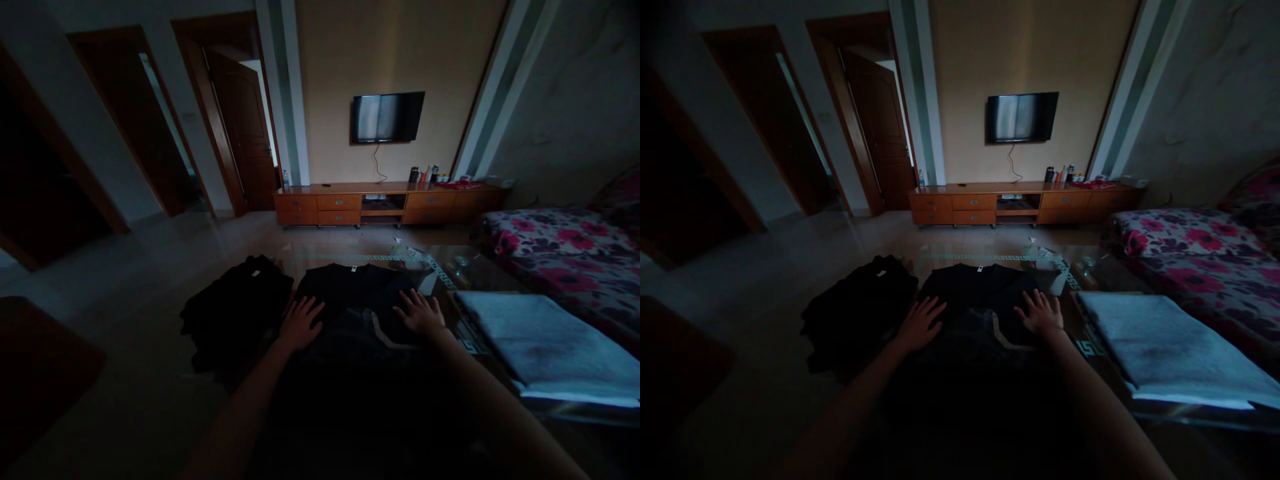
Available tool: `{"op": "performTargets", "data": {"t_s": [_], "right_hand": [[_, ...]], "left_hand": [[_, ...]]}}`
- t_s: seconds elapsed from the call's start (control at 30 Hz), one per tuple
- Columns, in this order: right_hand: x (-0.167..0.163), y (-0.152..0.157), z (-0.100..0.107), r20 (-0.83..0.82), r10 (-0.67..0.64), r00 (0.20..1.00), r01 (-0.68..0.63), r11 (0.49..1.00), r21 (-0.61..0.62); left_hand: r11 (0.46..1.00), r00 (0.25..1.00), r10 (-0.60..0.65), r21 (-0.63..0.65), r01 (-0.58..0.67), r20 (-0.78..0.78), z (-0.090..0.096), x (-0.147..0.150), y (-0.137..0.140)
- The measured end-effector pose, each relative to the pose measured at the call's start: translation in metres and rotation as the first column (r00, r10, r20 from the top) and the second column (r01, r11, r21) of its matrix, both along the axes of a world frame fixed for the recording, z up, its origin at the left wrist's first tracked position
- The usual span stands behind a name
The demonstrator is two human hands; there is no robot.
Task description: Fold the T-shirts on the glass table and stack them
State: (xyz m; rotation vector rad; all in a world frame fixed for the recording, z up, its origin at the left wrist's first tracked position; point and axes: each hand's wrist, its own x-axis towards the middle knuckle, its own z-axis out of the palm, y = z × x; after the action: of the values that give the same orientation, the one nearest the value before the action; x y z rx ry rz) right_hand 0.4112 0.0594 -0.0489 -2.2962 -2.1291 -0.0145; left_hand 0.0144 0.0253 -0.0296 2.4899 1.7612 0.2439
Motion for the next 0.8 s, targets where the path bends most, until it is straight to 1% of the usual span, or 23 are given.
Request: {"op": "performTargets", "data": {"t_s": [0.07,0.13,0.17,0.23,0.3,0.4,0.47,0.53,0.63,0.7,0.8], "right_hand": [[-0.007,0.001,0.003,0.004,0.031,1.000,-0.031,0.998,0.046],[-0.014,0.000,0.002,-0.015,0.107,0.994,-0.105,0.992,0.066],[-0.018,0.000,0.001,-0.030,0.143,0.989,-0.141,0.989,0.051],[-0.022,-0.001,-0.002,-0.055,0.175,0.983,-0.175,0.985,0.004],[-0.024,0.000,-0.004,-0.067,0.164,0.984,-0.166,0.986,-0.023],[-0.025,0.002,0.000,-0.081,0.151,0.985,-0.153,0.988,-0.021],[-0.025,0.005,0.004,-0.089,0.155,0.984,-0.156,0.988,-0.009],[-0.024,0.010,0.008,-0.097,0.173,0.980,-0.173,0.985,0.006],[-0.022,0.020,0.008,-0.087,0.167,0.982,-0.163,0.985,0.056],[-0.020,0.026,0.003,-0.071,0.147,0.987,-0.143,0.988,0.063],[-0.016,0.034,-0.007,-0.066,0.131,0.989,-0.130,0.991,0.015]], "left_hand": [[0.998,1.000,0.015,-0.053,-0.015,-0.012,0.005,-0.001,0.007],[0.996,1.000,0.022,-0.087,-0.023,-0.018,0.011,-0.002,0.017],[0.997,0.999,0.028,-0.077,-0.030,-0.019,0.013,-0.002,0.022],[0.999,0.998,0.051,-0.009,-0.051,-0.026,0.013,-0.002,0.031],[0.997,0.997,0.069,0.050,-0.067,-0.044,0.009,-0.001,0.038],[0.996,0.994,0.070,0.061,-0.065,-0.081,0.002,0.002,0.046],[0.997,0.995,0.055,0.060,-0.050,-0.085,0.001,0.003,0.055],[0.996,0.997,0.039,0.089,-0.033,-0.073,0.001,0.002,0.068],[0.985,0.995,0.083,0.155,-0.073,-0.060,-0.002,-0.003,0.089],[0.984,0.990,0.124,0.134,-0.114,-0.068,-0.007,-0.007,0.102],[0.990,0.988,0.136,0.048,-0.133,-0.068,-0.010,-0.011,0.119]]}}
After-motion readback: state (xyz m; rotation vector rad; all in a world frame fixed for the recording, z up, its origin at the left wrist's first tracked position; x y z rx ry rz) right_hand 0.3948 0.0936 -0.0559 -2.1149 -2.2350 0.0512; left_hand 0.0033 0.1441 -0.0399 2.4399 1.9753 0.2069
